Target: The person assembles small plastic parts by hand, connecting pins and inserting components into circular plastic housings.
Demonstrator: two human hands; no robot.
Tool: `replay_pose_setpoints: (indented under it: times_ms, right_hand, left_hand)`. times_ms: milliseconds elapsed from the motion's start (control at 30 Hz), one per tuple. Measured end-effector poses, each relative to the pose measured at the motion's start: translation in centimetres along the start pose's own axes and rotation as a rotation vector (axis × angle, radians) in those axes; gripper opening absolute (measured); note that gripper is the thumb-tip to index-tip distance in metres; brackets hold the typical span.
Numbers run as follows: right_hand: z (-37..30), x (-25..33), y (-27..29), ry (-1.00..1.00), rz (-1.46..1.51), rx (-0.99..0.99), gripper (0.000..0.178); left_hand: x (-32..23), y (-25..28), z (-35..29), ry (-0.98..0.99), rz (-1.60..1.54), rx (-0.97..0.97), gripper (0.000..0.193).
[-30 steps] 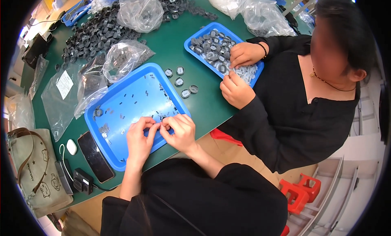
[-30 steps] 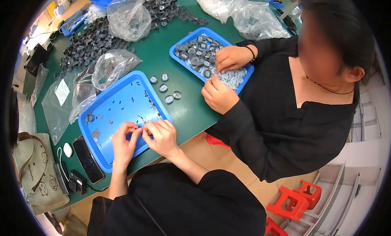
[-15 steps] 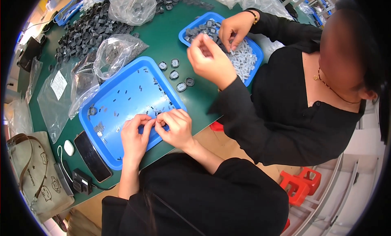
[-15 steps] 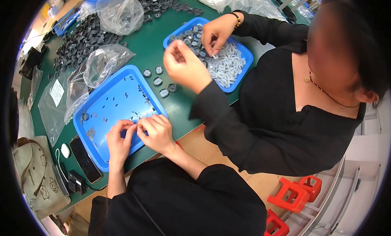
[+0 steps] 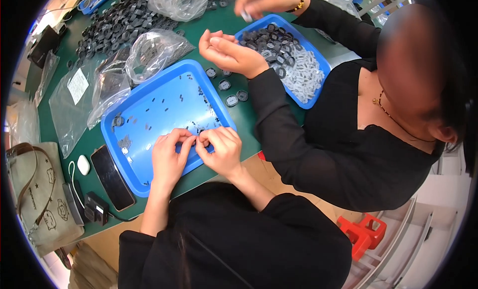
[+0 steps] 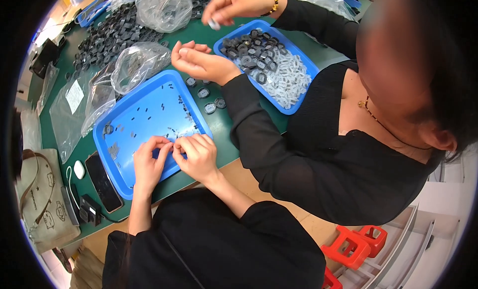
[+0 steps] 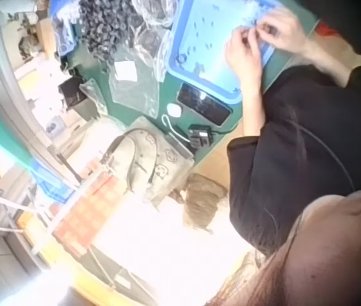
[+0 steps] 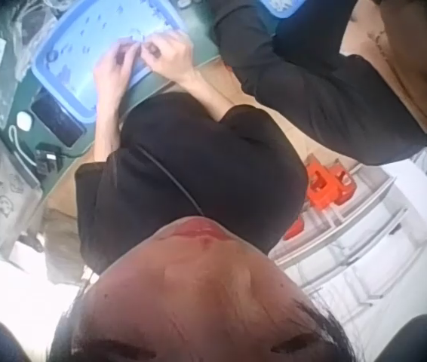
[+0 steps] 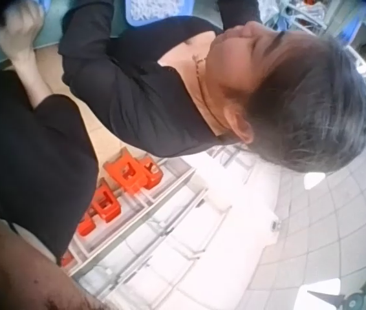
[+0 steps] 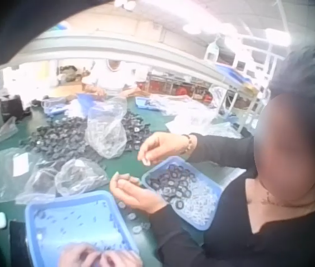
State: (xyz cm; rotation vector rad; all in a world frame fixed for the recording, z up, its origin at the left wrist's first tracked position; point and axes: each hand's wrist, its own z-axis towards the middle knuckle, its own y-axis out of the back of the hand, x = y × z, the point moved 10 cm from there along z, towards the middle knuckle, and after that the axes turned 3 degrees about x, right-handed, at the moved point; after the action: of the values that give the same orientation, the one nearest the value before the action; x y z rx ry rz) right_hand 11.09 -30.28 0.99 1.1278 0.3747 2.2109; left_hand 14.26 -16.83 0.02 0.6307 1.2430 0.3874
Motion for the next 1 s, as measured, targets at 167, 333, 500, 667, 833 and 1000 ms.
replay_pose_setpoints:
  times_ms: [167,333,500,667,833,1000]
  right_hand:
    - [0.1,0.1,-0.1,-0.008,0.012,-0.012,0.016]
    - [-0.1,0.3,-0.5,-0.006,0.014,0.012,0.016]
    - [-0.1,0.3,-0.2,-0.002,-0.019,0.014,0.016]
    - [-1.6,1.4,-3.0,0.042,0.067,0.219,0.009]
    - [-1.8,0.0,-2.2,0.134,0.068,0.218,0.027]
    - [-2.4,-2.8,-1.9,-0.1,0.212,0.104,0.01]
  left_hand:
    - [-0.9,1.3,0.7,-0.053,0.12,-0.024,0.011]
    - [-5.6,3.6,1.3,-0.188,0.571,0.033,0.015]
    - [-12.4,6.9,2.7,-0.214,0.937,0.114,0.014]
    - [-16.3,10.1,2.9,0.069,1.084,0.172,0.01]
    - [-18.9,8.5,5.8,-0.082,1.011,0.242,0.009]
    - [-21.8,8.7,6.4,-0.117,1.005,0.267,0.008]
